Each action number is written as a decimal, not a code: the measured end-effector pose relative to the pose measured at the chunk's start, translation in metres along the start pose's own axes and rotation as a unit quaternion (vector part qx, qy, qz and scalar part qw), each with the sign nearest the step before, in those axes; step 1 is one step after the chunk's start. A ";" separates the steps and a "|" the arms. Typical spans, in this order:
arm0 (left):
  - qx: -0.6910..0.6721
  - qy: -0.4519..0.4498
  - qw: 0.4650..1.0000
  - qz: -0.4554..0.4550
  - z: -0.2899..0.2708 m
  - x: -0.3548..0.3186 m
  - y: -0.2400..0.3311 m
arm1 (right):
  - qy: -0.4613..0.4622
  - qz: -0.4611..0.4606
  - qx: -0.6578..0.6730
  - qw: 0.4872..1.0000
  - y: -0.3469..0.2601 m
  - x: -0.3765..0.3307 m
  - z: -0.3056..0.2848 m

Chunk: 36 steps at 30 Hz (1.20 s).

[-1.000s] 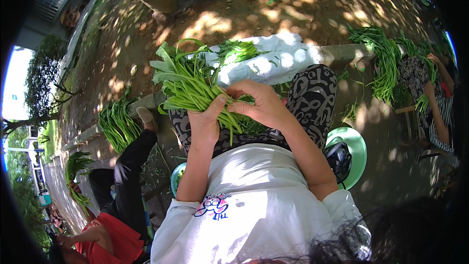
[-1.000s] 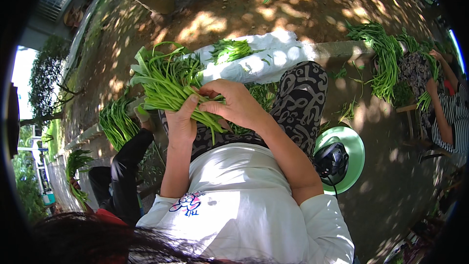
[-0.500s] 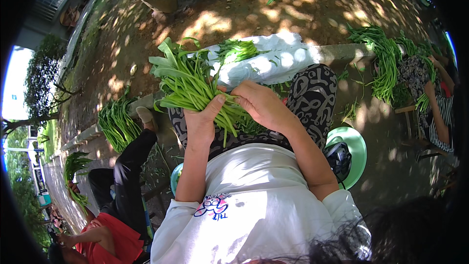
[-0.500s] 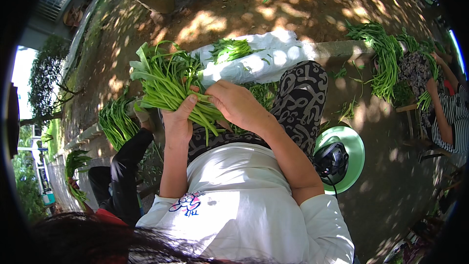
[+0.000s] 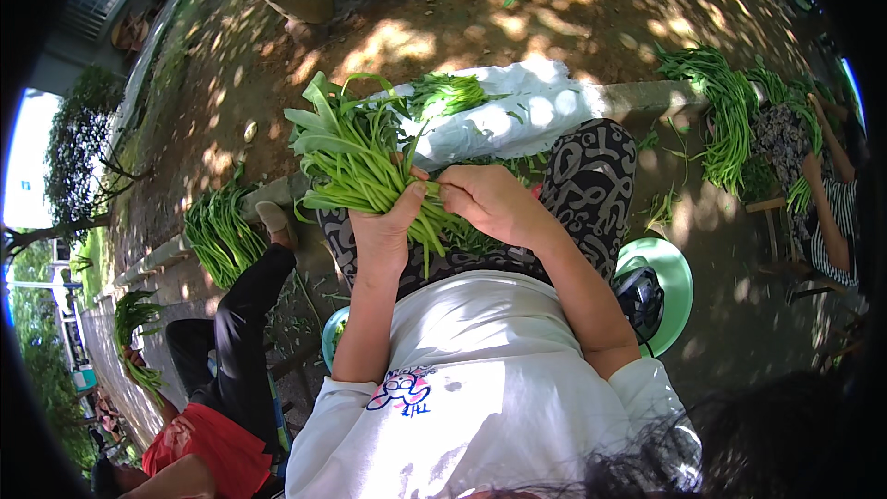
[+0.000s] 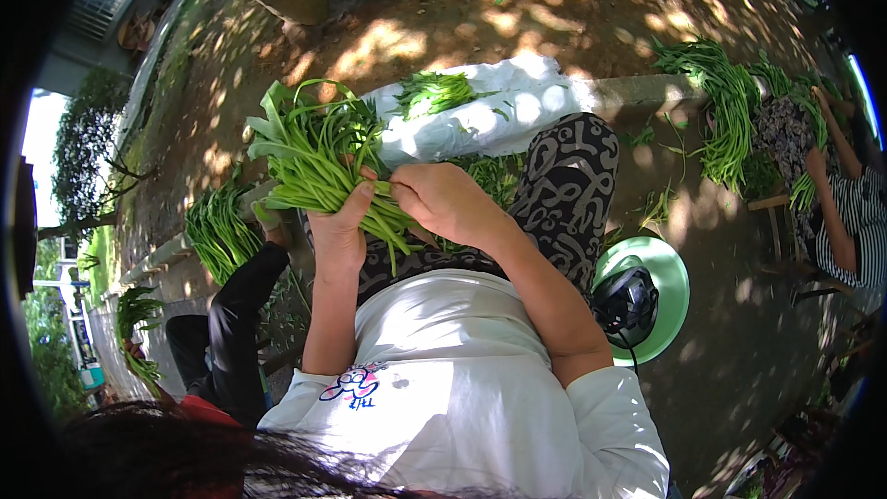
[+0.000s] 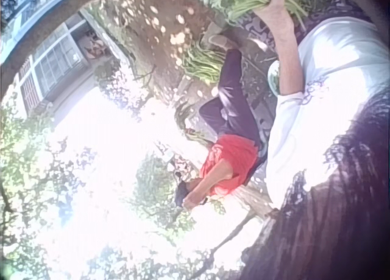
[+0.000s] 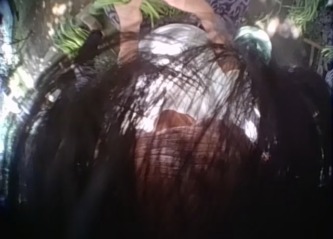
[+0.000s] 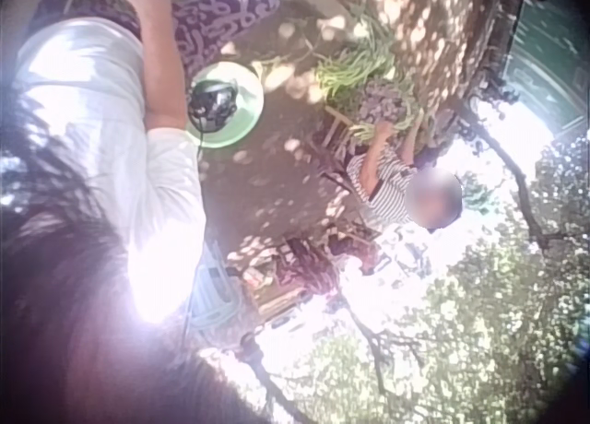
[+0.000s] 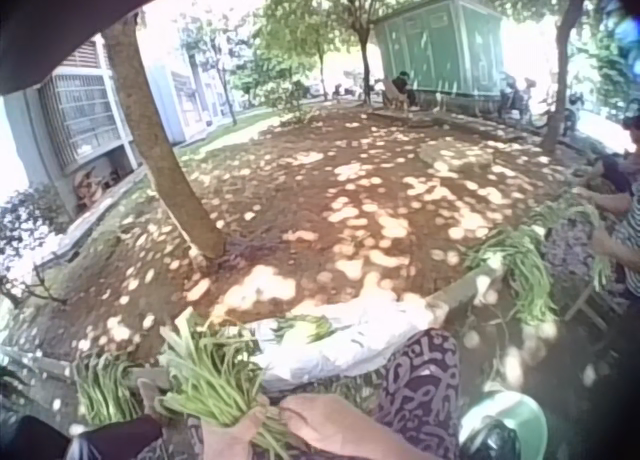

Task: The person picks and sorts green leafy vegetables by hand while sitting outdoors. The person pulls individual stalks from a large bundle and places the selected pieces onto a white plastic sheet on a stone ledge.

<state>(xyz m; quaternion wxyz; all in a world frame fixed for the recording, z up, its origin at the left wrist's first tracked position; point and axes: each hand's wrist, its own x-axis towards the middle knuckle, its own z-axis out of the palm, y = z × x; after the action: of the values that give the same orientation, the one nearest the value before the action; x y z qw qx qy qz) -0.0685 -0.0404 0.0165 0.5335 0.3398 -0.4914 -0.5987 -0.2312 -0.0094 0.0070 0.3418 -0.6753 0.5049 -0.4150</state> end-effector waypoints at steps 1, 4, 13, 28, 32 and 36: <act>-0.006 0.003 1.000 0.001 0.002 0.000 0.001 | 0.004 0.029 -0.001 1.000 -0.002 0.000 0.001; -0.006 0.013 1.000 0.009 0.003 0.000 0.002 | 0.045 0.040 0.043 0.997 -0.002 0.002 0.007; -0.021 0.029 0.999 0.028 0.008 0.000 0.004 | 0.049 0.131 0.452 0.881 0.002 0.005 0.025; 0.031 0.051 0.997 0.041 0.007 0.002 -0.005 | 0.100 0.214 0.589 0.773 0.001 0.013 0.036; 0.037 0.033 0.996 0.077 0.004 -0.007 0.009 | 0.218 0.210 0.534 0.790 0.043 0.019 -0.002; -0.021 0.043 0.997 0.055 0.000 0.002 0.007 | 0.157 0.169 0.305 0.924 0.048 0.000 -0.032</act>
<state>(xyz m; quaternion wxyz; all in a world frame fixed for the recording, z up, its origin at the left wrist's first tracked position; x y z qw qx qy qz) -0.0670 -0.0418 0.0238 0.5934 0.3266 -0.4727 -0.5637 -0.2795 -0.0230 -0.0220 0.5123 -0.3693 0.5078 -0.5859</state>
